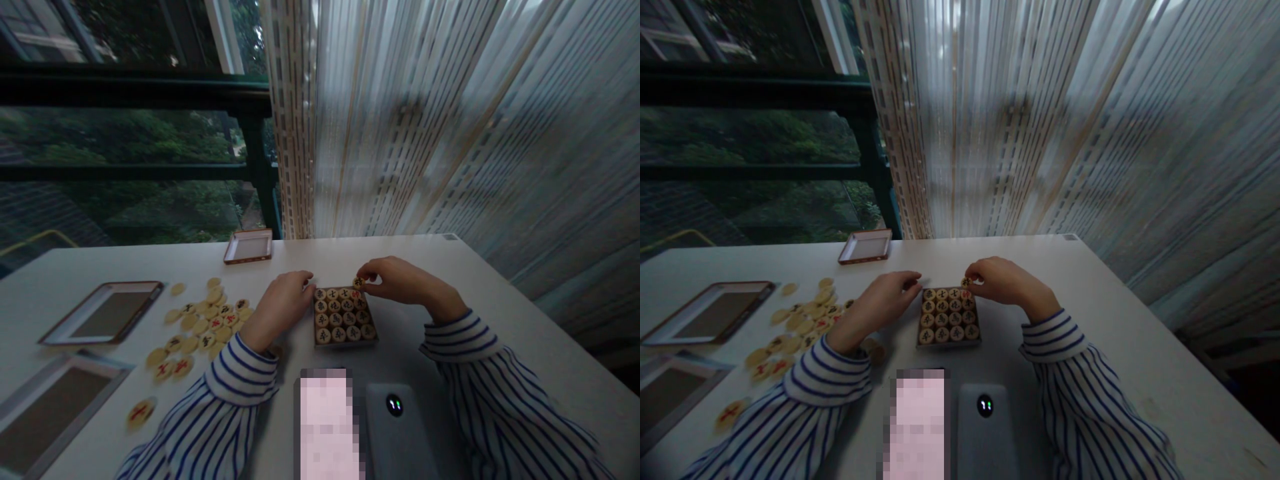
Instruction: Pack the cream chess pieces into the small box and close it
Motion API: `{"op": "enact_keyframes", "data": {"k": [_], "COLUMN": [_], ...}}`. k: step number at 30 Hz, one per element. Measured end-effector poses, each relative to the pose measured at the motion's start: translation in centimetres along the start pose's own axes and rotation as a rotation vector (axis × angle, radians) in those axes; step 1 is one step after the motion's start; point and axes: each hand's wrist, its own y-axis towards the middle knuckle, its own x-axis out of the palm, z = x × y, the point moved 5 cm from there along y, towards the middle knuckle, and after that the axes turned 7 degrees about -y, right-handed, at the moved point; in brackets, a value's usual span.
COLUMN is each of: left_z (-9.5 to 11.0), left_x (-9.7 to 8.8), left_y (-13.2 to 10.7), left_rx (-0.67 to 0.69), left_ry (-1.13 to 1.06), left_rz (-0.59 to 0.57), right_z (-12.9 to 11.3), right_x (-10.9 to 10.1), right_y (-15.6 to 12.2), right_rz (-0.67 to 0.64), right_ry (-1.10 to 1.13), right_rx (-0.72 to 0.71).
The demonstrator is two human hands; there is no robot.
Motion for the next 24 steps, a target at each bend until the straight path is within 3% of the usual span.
{"op": "enact_keyframes", "data": {"k": [24], "left_z": [-0.6], "left_x": [0.7], "left_y": [0.1], "left_rx": [-0.003], "left_ry": [0.014], "left_rz": [-0.053], "right_z": [0.6], "right_x": [2.1], "right_y": [0.6], "right_rz": [-0.095], "right_ry": [0.052], "right_rx": [0.002]}}
